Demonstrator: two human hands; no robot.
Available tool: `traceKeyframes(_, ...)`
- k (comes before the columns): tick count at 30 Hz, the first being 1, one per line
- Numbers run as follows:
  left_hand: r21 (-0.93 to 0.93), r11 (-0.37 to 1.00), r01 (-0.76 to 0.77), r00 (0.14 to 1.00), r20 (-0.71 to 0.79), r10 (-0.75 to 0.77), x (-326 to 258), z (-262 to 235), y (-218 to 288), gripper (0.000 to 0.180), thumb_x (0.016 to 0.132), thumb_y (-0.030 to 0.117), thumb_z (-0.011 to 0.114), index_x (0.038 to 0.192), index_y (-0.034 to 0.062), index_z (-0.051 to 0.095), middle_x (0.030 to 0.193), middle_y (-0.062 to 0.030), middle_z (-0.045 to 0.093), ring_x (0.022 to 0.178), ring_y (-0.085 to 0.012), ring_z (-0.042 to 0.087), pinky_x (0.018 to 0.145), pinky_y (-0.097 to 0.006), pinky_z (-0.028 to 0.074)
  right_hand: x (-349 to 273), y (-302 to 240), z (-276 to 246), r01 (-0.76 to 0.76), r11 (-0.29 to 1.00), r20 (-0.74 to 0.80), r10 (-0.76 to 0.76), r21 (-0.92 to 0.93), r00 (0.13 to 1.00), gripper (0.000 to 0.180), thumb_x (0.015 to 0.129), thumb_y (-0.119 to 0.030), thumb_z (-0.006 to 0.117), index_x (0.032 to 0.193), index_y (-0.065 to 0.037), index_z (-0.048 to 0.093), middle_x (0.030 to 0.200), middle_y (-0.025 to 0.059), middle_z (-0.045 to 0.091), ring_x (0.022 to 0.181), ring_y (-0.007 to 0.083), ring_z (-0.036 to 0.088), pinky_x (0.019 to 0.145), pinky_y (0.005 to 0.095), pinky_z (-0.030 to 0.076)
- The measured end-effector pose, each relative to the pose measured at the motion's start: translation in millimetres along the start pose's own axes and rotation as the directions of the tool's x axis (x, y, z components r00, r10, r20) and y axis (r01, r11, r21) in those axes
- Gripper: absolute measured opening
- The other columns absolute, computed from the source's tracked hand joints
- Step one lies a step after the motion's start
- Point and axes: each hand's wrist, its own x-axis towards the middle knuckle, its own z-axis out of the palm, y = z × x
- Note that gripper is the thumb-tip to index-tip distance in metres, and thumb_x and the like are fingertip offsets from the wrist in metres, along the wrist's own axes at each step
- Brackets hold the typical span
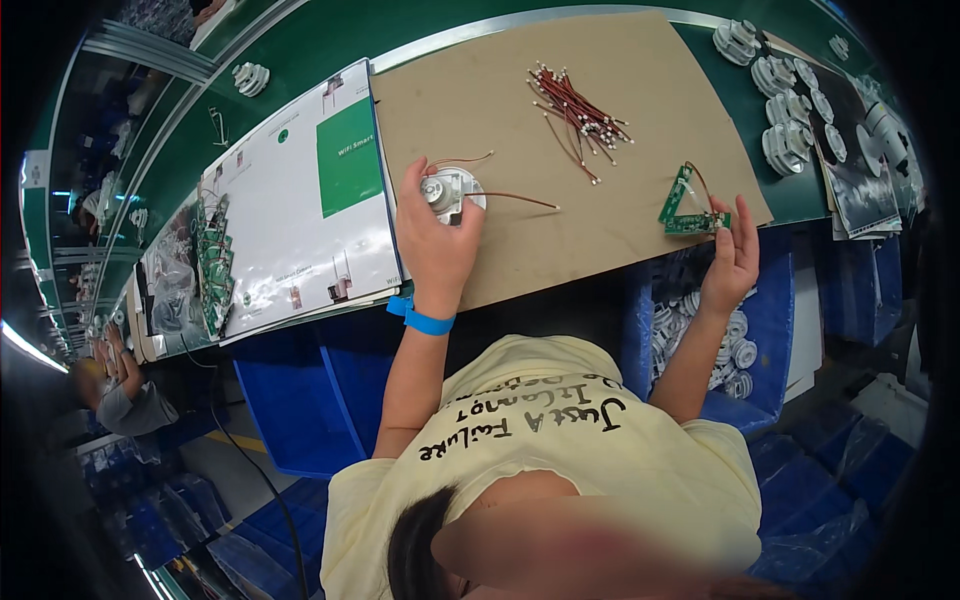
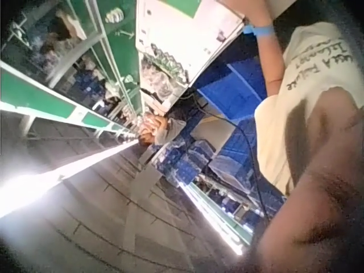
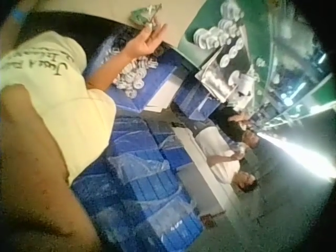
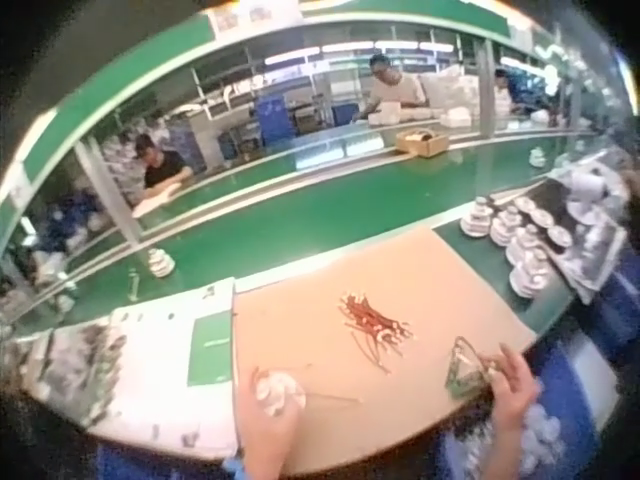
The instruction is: The person assembles electronic components by hand, connecting circuit boards to a circular plastic base and securing wires into a white housing.
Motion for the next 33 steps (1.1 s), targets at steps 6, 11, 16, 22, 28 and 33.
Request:
traceKeyframes(6,0.061,0.992,-0.111,0.987,-0.106,0.117,4,1,-11,0.062,0.068,0.011,0.067,0.125,0.0028,0.043,0.112,-0.0170,0.055,0.107,-0.0338,0.050,0.092,-0.044,0.039,-12,6,-2,-0.115,0.993,0.130,0.111,0.025,0.985,0.045,0.087,0.005,0.052,0.131,0.006,0.042,0.115,0.0171,0.058,0.089,0.0151,0.059,0.077,0.0264,0.050)
traceKeyframes(11,0.346,0.820,-0.457,0.875,0.009,0.484,-2,-14,29,0.046,0.069,0.010,0.066,0.114,0.0062,0.055,0.115,-0.0101,0.054,0.115,-0.0309,0.045,0.098,-0.047,0.033,-16,-4,7,-0.160,0.987,0.079,0.156,0.034,0.984,0.046,0.086,0.007,0.053,0.131,0.006,0.041,0.117,0.0172,0.057,0.087,0.0137,0.060,0.078,0.0252,0.050)
traceKeyframes(16,0.158,0.686,-0.710,0.690,0.351,0.633,6,21,29,0.022,0.069,0.006,0.061,0.090,0.0062,0.064,0.098,-0.0056,0.059,0.100,-0.0258,0.054,0.091,-0.044,0.041,-17,-11,16,-0.177,0.984,0.080,0.175,0.018,0.981,0.046,0.087,0.006,0.052,0.132,0.007,0.040,0.118,0.0183,0.056,0.089,0.0140,0.060,0.079,0.0254,0.050)
traceKeyframes(22,0.093,0.677,-0.730,0.649,0.407,0.643,7,24,11,0.015,0.067,0.006,0.059,0.082,0.0042,0.061,0.086,-0.0065,0.059,0.088,-0.0249,0.056,0.084,-0.039,0.046,-13,-25,34,-0.098,0.994,0.150,0.089,0.055,0.985,0.047,0.088,0.005,0.051,0.133,0.007,0.037,0.119,0.0204,0.055,0.096,0.0166,0.059,0.083,0.0283,0.050)
traceKeyframes(28,-0.052,0.741,-0.670,0.675,0.374,0.636,11,17,-1,0.014,0.070,0.004,0.064,0.083,0.0039,0.060,0.082,-0.0078,0.058,0.084,-0.0273,0.055,0.078,-0.038,0.046,-14,-25,78,-0.093,0.965,0.340,0.003,0.247,0.940,0.048,0.089,0.006,0.047,0.135,0.006,0.036,0.123,0.0210,0.053,0.103,0.0190,0.057,0.085,0.0308,0.049)
traceKeyframes(33,-0.351,0.861,-0.369,0.818,0.317,0.480,5,9,13,0.011,0.076,0.007,0.064,0.084,0.0038,0.058,0.081,-0.0074,0.057,0.077,-0.0254,0.053,0.070,-0.036,0.043,-22,-13,111,-0.229,0.953,0.538,0.090,0.197,0.838,0.047,0.090,0.006,0.046,0.135,0.005,0.036,0.126,0.0192,0.051,0.105,0.0198,0.056,0.087,0.0312,0.049)
